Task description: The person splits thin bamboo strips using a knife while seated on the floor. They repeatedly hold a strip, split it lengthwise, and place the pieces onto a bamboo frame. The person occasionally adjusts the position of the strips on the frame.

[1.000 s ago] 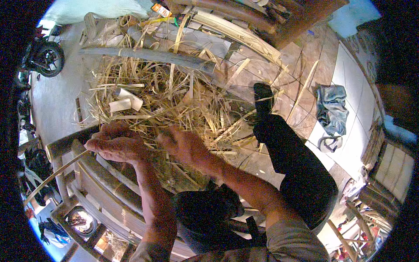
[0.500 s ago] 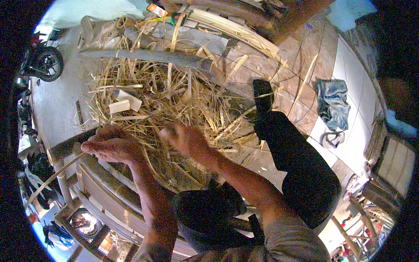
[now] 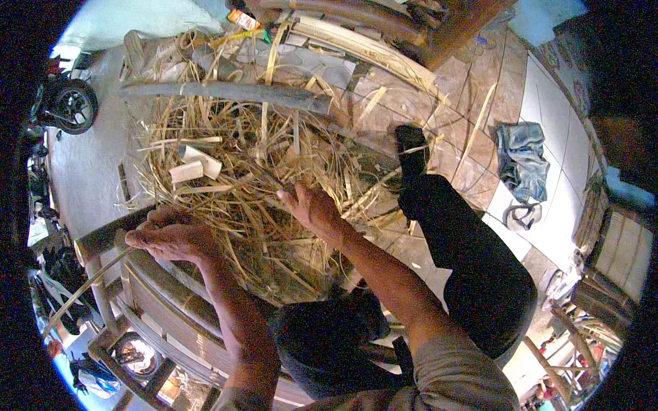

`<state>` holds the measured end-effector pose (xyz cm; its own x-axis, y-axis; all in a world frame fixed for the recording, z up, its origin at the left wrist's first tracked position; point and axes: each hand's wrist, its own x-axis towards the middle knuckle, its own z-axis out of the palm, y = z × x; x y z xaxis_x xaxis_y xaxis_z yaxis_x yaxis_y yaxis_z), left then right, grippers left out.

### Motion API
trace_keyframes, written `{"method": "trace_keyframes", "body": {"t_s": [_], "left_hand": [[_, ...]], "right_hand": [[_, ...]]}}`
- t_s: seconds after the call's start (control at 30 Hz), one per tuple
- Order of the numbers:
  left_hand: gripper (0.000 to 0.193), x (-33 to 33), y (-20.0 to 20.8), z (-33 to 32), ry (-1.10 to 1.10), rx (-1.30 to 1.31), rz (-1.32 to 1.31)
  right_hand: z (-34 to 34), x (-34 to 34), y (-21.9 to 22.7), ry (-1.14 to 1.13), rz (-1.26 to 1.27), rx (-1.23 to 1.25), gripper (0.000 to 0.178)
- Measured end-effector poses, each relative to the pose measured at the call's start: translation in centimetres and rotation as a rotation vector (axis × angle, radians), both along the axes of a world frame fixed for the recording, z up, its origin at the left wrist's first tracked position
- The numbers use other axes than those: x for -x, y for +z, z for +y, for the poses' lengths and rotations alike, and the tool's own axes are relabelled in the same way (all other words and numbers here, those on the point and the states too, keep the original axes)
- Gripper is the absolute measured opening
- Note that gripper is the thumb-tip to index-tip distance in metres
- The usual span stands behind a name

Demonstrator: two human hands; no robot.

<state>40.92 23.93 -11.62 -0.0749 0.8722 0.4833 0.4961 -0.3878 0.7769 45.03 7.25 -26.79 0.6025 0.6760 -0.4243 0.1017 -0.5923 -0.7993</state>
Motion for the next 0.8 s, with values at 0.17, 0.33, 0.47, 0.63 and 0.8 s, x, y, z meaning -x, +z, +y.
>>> {"method": "trace_keyframes", "body": {"t_s": [0.17, 0.33, 0.47, 0.63, 0.8], "left_hand": [[0.082, 0.3, -0.4, 0.4, -0.098, 0.162, -0.175], [0.071, -0.4, -0.5, 0.0, -0.118, 0.148, -0.341], [0.062, -0.7, 0.8, -0.3, -0.303, 0.229, -0.512], [0.060, -1.0, 2.6, 0.1, -0.312, 0.142, -0.648], [0.062, -1.1, 2.3, 0.0, -0.280, 0.040, -0.614]], "right_hand": [[-1.3, -1.3, -3.3, -0.096, -0.033, 0.195, 0.053], [-4.2, 0.0, -8.2, 0.130, -0.253, -0.018, 0.051], [-5.7, -0.5, -10.1, -0.167, -0.118, 0.045, 0.053], [-5.7, -1.7, -9.9, -0.048, -0.046, 0.204, 0.064], [-7.0, -0.8, -9.5, 0.011, -0.090, 0.260, 0.059]]}}
